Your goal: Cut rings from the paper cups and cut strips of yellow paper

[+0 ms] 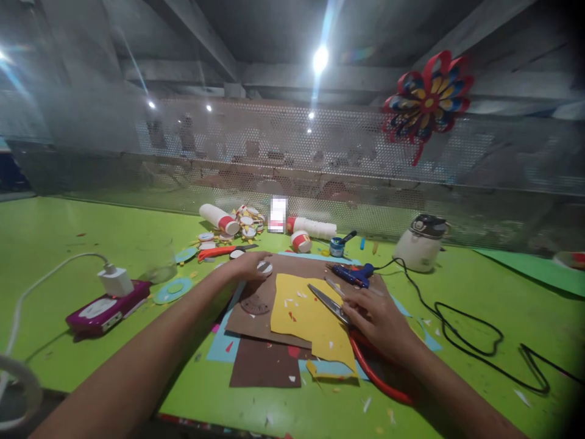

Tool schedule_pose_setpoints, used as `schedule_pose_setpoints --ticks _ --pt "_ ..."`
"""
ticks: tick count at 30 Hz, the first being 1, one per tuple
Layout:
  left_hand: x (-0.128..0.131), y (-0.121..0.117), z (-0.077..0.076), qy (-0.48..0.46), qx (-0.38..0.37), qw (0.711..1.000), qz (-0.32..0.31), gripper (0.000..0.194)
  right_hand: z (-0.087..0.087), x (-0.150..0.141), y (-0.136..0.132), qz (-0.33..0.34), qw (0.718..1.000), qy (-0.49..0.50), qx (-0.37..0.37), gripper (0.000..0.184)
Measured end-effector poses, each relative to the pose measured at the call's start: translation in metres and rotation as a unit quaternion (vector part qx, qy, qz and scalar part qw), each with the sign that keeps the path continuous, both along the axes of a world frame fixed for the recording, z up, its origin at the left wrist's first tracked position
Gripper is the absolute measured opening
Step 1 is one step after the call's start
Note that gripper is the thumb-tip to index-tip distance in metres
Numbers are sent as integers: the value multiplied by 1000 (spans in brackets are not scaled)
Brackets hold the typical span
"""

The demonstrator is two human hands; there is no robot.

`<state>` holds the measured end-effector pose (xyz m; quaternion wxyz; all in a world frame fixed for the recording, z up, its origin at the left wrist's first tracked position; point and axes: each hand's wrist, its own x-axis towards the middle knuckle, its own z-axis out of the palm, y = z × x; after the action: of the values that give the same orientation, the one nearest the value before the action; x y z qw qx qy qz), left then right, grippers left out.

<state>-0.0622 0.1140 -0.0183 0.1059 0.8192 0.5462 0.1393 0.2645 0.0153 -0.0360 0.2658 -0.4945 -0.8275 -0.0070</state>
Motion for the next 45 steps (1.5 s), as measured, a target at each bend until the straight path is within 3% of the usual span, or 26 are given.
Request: schedule_pose_setpoints --ticks 3,5,10,15,19,22,31,39,45 --pt "-11 -4 10 -25 7 1000 15 38 0 1 0 1 1000 18 13 25" --pt "-21 -8 22 -41 24 998 38 55 2 2 0 -2 999 35 24 24" --pt "-50 -26 46 -40 61 990 118 49 2 4 -3 -10 998 60 34 24" --pt "-72 -42 33 27 25 986 164 32 4 4 -7 -13 998 54 6 29" --pt "-81 -38 18 77 -9 980 182 34 9 8 -7 -24 999 46 -15 29" --pt "-85 -31 16 97 -13 976 194 34 11 13 -7 -63 996 63 -9 33" --pt "-72 -23 16 104 -10 980 167 34 11 10 -7 -100 985 142 18 36" --pt "-39 2 48 102 45 978 176 34 9 4 -8 -98 977 187 38 33" --pt "-22 26 54 165 -33 981 98 34 6 7 -7 -82 981 173 23 32"
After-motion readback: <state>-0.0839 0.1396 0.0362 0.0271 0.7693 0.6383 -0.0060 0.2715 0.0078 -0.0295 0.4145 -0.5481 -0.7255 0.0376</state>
